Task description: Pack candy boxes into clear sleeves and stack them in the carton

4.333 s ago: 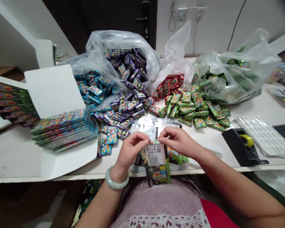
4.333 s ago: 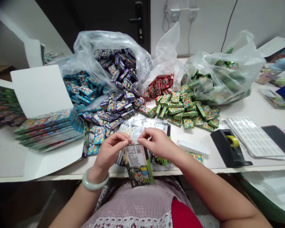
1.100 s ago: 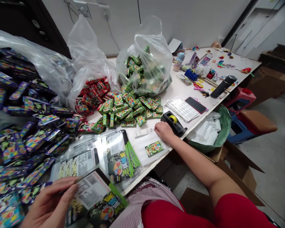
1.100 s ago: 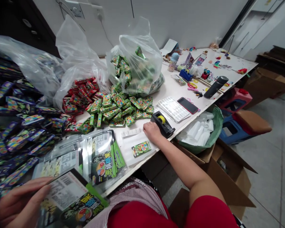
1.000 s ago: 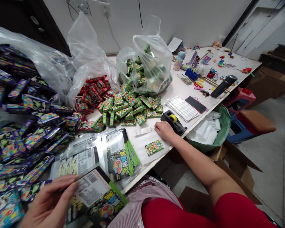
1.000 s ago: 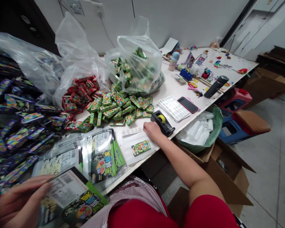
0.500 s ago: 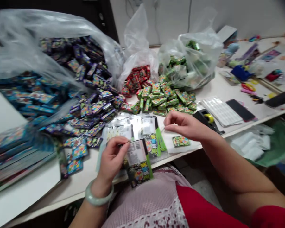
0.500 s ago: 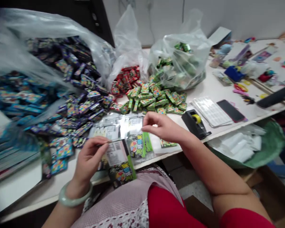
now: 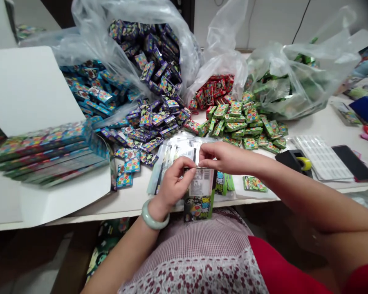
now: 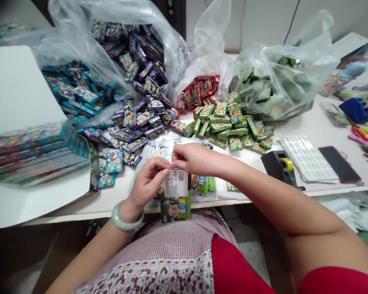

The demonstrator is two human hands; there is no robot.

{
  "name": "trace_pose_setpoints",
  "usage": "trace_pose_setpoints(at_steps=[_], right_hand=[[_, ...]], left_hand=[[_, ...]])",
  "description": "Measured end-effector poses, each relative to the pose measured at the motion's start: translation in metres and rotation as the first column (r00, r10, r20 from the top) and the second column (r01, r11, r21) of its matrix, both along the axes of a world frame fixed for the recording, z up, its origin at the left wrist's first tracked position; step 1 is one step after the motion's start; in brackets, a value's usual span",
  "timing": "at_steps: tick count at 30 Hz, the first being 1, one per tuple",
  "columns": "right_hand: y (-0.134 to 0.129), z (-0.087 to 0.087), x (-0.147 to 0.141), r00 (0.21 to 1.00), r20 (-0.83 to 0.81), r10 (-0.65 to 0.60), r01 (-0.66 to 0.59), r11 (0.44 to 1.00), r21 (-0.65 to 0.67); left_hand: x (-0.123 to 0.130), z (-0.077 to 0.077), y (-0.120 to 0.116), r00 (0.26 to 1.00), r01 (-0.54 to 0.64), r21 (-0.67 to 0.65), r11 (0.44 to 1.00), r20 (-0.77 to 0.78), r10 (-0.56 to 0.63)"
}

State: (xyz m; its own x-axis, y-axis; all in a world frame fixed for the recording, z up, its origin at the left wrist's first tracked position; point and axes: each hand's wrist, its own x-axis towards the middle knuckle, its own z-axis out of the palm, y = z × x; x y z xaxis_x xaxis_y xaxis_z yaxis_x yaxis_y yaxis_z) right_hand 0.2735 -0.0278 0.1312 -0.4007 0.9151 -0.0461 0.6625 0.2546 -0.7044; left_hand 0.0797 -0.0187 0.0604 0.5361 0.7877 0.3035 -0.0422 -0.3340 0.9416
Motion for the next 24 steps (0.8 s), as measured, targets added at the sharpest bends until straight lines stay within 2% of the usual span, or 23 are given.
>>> trace_pose_setpoints(at_steps=[5,10,14,16,17,18,20,21,22,23,24], right_hand=[[0.002,0.008,-0.003,0.998,0.049,-0.035,0.04,0.993,-0.114],[0.0,0.013,-0.007,0.997,0.046,-0.067,0.074,0.982,-0.172],[0.002,0.004,-0.003,0.991,-0.049,-0.126,0.117,0.98,-0.16],[0.005,-0.006,0.001,0.972,-0.165,-0.166,0.116,0.954,-0.277],[0.007,-0.012,0.002,0.958,-0.225,-0.175,0.076,0.919,-0.387],[0.008,-0.019,0.004,0.942,-0.282,-0.181,0.011,0.858,-0.513],[0.008,-0.031,0.004,0.898,-0.389,-0.207,-0.16,0.671,-0.724],[0.009,-0.036,0.005,0.867,-0.431,-0.252,-0.214,0.592,-0.777],[0.01,-0.04,0.006,0.831,-0.473,-0.293,-0.259,0.548,-0.795],[0.012,-0.041,0.008,0.799,-0.513,-0.315,-0.296,0.536,-0.791],[0.014,-0.039,0.013,0.77,-0.556,-0.312,-0.33,0.552,-0.766]], left_hand=[[0.003,-0.002,0.001,1.0,0.01,0.003,1.0,0.008,-0.01],[0.01,-0.007,-0.001,0.996,-0.083,0.01,0.997,0.013,0.083],[0.01,-0.009,-0.002,0.989,-0.147,0.073,0.986,-0.017,0.149],[0.007,-0.008,-0.003,0.985,-0.161,0.107,0.981,-0.041,0.166],[0.006,-0.006,-0.004,0.985,-0.15,0.126,0.981,-0.068,0.159],[0.005,-0.004,-0.004,0.985,-0.121,0.148,0.982,-0.106,0.138],[0.002,0.003,-0.003,0.977,-0.018,0.193,0.981,-0.207,0.059],[0.0,0.006,0.0,0.967,0.044,0.208,0.977,-0.256,0.011],[-0.002,0.01,0.003,0.958,0.087,0.216,0.973,-0.285,-0.022],[-0.005,0.013,0.007,0.953,0.109,0.218,0.97,-0.299,-0.04],[-0.009,0.015,0.012,0.95,0.111,0.212,0.971,-0.308,-0.042]])
